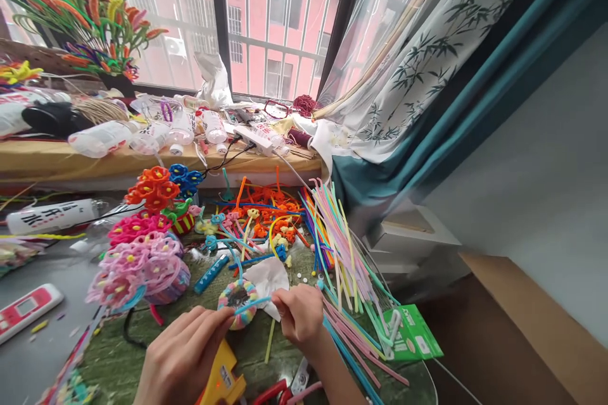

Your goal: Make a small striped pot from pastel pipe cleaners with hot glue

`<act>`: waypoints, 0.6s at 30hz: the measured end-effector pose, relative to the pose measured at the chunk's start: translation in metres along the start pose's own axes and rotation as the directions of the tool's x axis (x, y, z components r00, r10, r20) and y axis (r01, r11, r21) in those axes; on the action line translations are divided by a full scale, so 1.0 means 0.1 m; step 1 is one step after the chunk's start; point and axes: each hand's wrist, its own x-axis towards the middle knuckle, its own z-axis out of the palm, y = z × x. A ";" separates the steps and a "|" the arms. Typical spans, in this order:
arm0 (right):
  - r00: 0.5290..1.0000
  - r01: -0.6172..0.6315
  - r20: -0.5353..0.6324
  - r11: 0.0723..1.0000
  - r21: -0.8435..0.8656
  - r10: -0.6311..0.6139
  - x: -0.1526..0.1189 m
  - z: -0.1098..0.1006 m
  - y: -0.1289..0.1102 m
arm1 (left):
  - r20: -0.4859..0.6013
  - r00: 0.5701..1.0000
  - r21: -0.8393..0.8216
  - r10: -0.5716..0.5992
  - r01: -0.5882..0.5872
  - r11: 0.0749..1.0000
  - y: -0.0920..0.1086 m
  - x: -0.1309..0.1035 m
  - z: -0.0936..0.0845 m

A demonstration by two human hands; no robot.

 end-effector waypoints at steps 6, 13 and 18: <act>0.994 -0.109 0.003 0.992 0.058 0.109 0.12 -0.15 0.00 | 0.001 0.995 -0.034 -0.101 0.101 0.994 0.17 -0.01 -0.12; 0.952 -0.295 0.090 0.955 0.014 0.292 0.00 -0.48 -0.15 | 0.012 0.998 -0.013 -0.054 0.055 0.998 0.29 -0.08 0.03; 0.887 -0.457 0.066 0.889 -0.025 0.457 -0.30 -0.51 -0.16 | 0.080 0.997 0.033 -0.003 0.000 0.999 0.36 -0.14 0.20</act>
